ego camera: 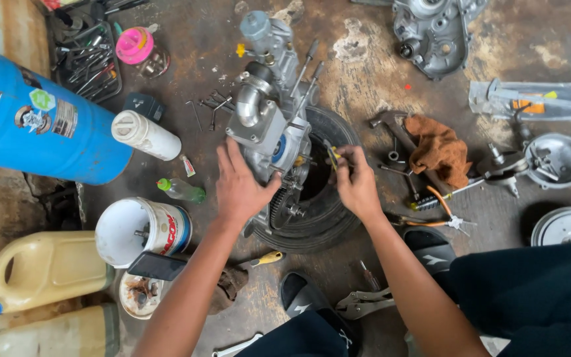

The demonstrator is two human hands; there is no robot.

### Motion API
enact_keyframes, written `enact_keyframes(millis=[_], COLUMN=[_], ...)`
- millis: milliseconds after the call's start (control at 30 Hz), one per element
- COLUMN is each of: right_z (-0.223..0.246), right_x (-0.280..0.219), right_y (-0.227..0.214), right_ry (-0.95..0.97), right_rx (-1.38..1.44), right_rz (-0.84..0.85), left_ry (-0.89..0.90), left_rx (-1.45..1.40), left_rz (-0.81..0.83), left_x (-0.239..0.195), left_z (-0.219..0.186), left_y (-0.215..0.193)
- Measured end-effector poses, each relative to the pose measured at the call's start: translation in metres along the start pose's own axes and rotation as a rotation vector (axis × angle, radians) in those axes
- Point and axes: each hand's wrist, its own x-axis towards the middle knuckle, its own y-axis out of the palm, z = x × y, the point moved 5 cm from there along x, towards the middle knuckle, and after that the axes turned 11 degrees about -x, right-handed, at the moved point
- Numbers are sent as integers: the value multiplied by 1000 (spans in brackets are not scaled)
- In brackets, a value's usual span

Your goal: The person sits on the floor working on a motorcycle engine case propped on a tire. They pry and scrape at the engine case with a utility knife, work on the gear area with a screwdriver, then cut and shape a small wooden wedge with the utility knife.

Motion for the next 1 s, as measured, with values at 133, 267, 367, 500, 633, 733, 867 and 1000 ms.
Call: enact_keyframes(millis=[133,267,367,500,633,733,867,1000], right_z=[8,44,53,62,57,42,39,6], right_x=[4,6,10,17,27,39,27,30], right_y=[2,31,44,44,35,20,-13,-19], right_ry=[-335,-679,-761,-827,-837,-461,-602,-274], right_rx=[-331,-686,-836,-881,-935,-925,-465,-294], right_rz=[-76,-2,69,99,-7,6,-318,-184], left_ry=[3,56,64,52,47,26,21,32], left_rx=[-38,-8,-14,0,19,21,0,10], left_rz=[-22,-40,-35,-27,-6,-6,-11,-39], left_x=[0,1,1,2,3,4,3,1], left_z=[-3,-2,-2,-3,-3,1,-2,0], left_y=[-2,0,0,0,1,2,2,3])
